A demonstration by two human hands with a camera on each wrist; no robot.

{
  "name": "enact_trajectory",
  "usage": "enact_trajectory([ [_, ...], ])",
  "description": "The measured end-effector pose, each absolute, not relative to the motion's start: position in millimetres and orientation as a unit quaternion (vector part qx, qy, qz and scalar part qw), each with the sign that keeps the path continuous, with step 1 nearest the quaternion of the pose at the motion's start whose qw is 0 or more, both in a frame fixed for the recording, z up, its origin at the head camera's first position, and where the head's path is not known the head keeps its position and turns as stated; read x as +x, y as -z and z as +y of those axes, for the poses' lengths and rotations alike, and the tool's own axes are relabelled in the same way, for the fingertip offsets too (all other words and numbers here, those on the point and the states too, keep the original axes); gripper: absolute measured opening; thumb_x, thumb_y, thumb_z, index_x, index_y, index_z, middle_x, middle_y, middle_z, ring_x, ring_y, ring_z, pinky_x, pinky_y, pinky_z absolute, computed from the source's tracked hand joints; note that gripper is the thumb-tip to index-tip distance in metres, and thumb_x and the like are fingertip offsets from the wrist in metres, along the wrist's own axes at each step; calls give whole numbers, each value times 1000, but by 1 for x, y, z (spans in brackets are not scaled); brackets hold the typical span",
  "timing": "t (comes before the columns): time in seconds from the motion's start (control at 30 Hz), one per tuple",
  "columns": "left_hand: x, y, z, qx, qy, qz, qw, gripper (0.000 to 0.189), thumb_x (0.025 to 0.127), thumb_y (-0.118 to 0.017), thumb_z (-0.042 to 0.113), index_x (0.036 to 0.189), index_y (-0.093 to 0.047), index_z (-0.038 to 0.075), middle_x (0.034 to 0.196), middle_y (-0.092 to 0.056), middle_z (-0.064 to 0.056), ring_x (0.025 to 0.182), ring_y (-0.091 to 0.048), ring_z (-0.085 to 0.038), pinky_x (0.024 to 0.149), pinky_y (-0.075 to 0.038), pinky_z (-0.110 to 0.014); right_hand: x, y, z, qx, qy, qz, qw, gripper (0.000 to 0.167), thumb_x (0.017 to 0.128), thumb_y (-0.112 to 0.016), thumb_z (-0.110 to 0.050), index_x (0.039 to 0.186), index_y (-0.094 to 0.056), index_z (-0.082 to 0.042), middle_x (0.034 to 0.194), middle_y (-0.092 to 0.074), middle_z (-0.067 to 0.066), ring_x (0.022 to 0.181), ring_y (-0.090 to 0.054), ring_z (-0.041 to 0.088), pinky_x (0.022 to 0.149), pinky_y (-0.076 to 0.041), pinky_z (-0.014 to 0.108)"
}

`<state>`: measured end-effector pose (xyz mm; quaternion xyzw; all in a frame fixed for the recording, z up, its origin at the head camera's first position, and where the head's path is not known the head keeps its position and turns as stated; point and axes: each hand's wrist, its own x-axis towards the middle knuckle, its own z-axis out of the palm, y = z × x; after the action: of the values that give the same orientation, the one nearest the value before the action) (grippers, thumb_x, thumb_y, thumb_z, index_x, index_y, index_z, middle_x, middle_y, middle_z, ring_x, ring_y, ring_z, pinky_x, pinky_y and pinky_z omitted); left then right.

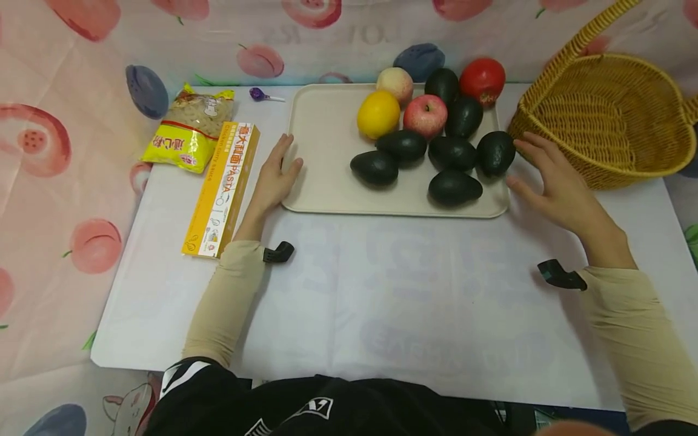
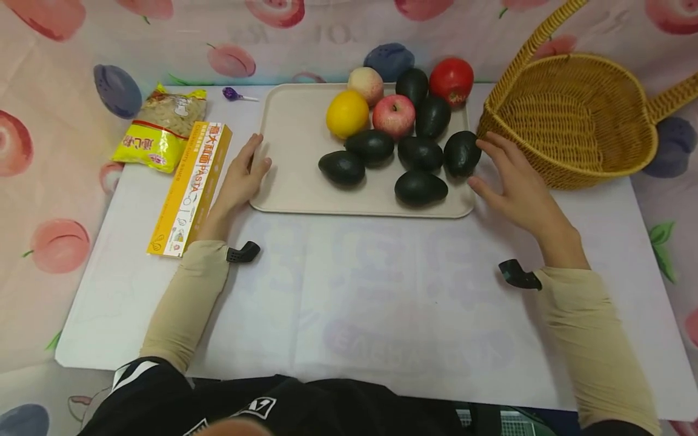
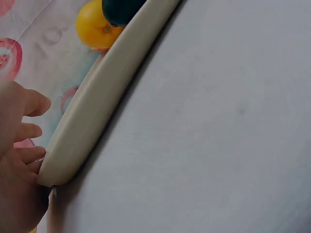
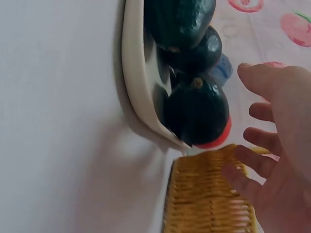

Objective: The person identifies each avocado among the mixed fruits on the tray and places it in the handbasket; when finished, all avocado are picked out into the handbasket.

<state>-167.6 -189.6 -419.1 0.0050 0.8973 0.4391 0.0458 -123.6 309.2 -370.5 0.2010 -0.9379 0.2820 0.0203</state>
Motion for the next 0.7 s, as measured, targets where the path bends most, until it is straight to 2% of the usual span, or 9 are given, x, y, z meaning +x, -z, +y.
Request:
enact_trajectory([
  [0.3, -166, 429, -190, 7, -459, 888, -3, 54, 96, -50, 26, 146, -35, 14, 158, -21, 3, 146, -17, -13, 120, -15, -26, -139, 382, 290, 158, -334, -929, 4, 69, 90, -62, -27, 149, -26, -21, 157, -19, 4, 137, -32, 37, 106, -31, 62],
  [0.5, -164, 432, -191, 17, -457, 889, -8, 52, 95, -51, 23, 145, -38, 16, 158, -21, 3, 146, -19, -15, 120, -16, -30, -150, 386, 281, 122, -354, -927, -11, 72, 88, -63, -33, 149, -27, -21, 157, -19, 5, 141, -26, 33, 113, -21, 59],
  [0.7, -163, 434, -188, 24, -448, 894, -20, 50, 94, -53, 22, 142, -42, 19, 158, -21, 3, 145, -20, -16, 120, -16, -36, -163, 388, 276, 102, -360, -927, -27, 75, 88, -63, -33, 150, -24, -18, 154, -24, 11, 139, -28, 34, 116, -20, 54],
])
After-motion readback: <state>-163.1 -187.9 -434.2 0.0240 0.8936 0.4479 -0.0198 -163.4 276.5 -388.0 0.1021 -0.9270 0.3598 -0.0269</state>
